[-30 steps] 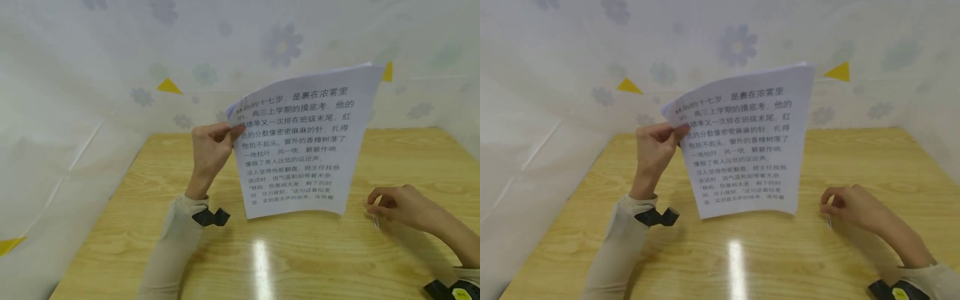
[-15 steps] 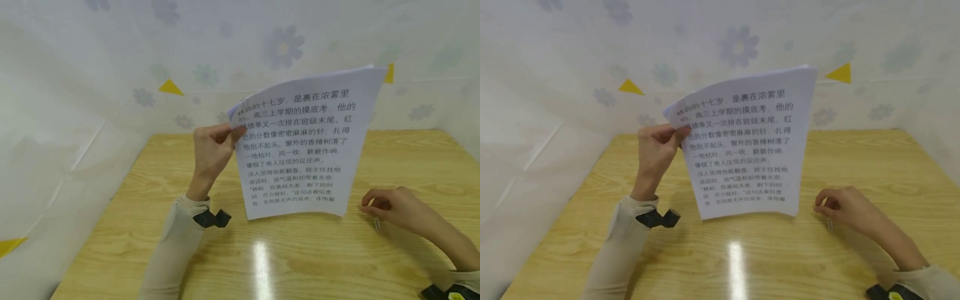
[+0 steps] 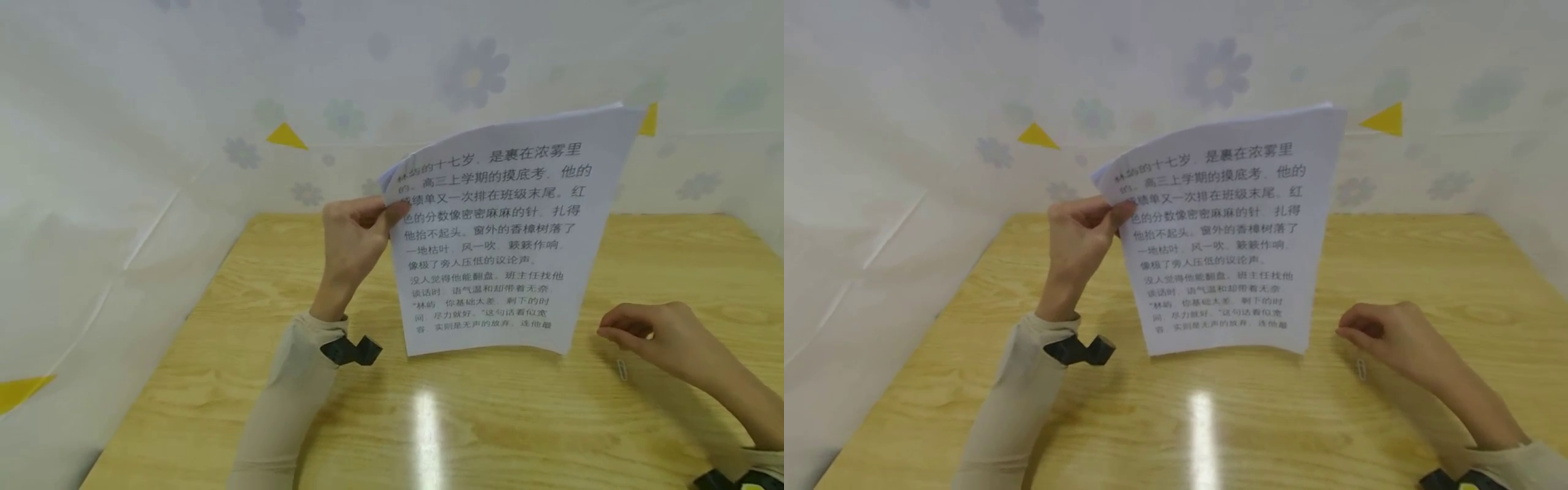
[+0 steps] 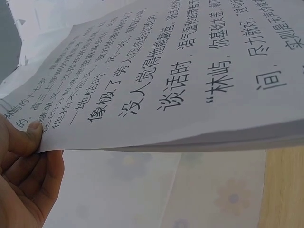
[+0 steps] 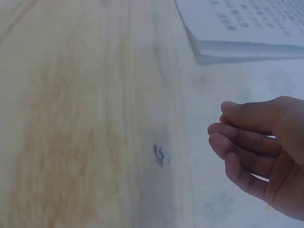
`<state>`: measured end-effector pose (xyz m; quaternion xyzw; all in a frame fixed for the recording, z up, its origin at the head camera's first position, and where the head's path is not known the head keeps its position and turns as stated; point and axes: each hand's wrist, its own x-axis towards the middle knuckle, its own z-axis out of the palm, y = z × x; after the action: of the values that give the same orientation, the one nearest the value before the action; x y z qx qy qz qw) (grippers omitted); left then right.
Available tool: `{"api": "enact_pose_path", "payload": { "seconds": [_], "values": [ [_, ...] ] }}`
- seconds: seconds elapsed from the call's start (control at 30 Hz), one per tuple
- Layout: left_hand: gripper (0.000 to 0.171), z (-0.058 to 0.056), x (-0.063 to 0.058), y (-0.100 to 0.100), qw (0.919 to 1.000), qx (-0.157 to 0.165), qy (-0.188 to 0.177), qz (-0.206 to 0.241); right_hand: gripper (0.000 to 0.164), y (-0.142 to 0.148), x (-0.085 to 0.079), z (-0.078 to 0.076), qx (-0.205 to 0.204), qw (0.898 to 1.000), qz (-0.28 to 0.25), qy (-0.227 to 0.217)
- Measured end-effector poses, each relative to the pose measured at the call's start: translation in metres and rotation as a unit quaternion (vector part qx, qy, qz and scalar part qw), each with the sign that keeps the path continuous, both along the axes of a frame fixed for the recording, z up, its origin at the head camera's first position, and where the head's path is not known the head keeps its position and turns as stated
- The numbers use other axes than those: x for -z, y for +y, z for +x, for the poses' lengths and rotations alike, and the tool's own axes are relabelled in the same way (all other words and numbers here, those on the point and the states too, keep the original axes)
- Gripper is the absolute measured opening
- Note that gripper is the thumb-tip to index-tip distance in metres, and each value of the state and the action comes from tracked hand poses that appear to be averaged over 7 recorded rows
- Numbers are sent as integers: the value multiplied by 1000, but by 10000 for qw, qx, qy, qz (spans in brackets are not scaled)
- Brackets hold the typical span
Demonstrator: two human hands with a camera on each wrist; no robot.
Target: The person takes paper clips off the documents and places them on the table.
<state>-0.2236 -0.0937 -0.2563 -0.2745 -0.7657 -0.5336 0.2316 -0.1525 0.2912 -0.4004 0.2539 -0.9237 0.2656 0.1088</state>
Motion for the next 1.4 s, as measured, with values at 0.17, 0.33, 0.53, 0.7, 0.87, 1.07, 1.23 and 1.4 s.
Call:
{"api": "enact_pose_path", "payload": {
  "seconds": [0.17,0.33,0.53,0.7,0.87,1.07,1.23,1.4],
  "values": [
    [12,-1,-1,2,10000,38,-66,23,22,-7,-15,7,17,9998,-178,83],
    [11,-3,-2,1,10000,54,31,14,31,-20,-39,16,23,9982,-536,275],
    [11,-2,-1,0,10000,3,3,0,42,-35,-67,22,-229,9943,-616,837],
    [11,-1,0,0,9999,27,107,-18,12,-43,-82,22,-774,9816,-896,1499],
    [11,-1,-2,-1,9999,37,133,-26,34,-59,-105,21,-988,9711,-1021,1916],
    [11,-1,-2,-2,9999,54,106,-24,37,-91,-136,19,-1377,9506,-1495,2345],
    [11,0,-1,-1,10000,52,61,53,28,-104,-143,8,-1336,9360,-1677,2792],
    [11,0,-1,1,9999,55,81,28,51,-47,-51,-91,-1386,9237,-1822,3071]
  ]
}}
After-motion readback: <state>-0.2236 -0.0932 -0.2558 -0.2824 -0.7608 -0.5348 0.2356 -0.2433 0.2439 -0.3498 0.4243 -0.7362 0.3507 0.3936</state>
